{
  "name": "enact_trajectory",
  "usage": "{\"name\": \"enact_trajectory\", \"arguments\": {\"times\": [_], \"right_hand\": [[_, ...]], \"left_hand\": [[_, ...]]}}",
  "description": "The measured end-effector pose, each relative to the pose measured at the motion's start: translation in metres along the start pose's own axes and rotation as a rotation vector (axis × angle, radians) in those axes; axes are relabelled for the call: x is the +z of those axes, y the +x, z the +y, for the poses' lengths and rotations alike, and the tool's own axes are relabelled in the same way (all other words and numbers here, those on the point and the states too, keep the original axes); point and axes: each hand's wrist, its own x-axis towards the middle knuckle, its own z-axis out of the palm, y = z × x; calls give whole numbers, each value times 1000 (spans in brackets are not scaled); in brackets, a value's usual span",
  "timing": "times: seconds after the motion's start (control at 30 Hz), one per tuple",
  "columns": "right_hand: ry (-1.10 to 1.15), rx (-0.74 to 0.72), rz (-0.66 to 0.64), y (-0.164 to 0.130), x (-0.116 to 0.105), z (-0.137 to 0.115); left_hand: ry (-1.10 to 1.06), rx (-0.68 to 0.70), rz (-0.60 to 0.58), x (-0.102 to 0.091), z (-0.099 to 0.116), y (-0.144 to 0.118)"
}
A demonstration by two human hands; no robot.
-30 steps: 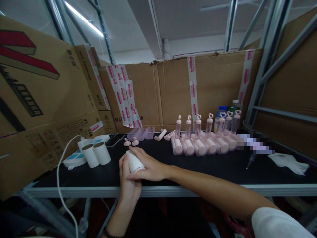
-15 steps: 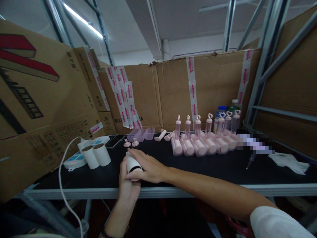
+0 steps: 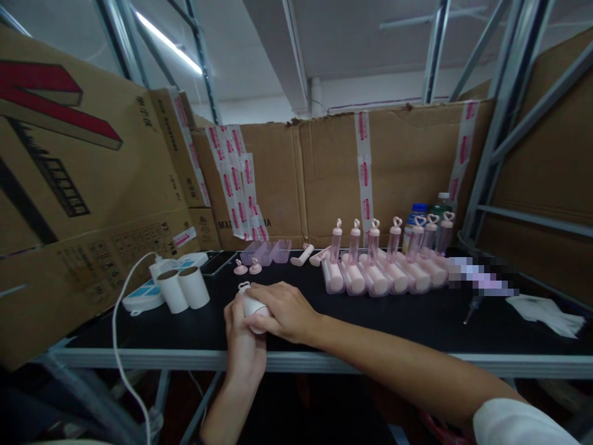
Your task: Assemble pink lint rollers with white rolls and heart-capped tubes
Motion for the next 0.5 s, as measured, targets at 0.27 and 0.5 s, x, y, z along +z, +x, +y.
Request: {"name": "enact_trajectory", "arguments": {"times": [0.27,0.5], "right_hand": [[-142,-192,67,-4,-1,5],[-236,-346,29,2,0,-10]], "left_hand": [[-3,-34,-8,0,2,-7],[-21,-77,-55,-11,-9,1]]}}
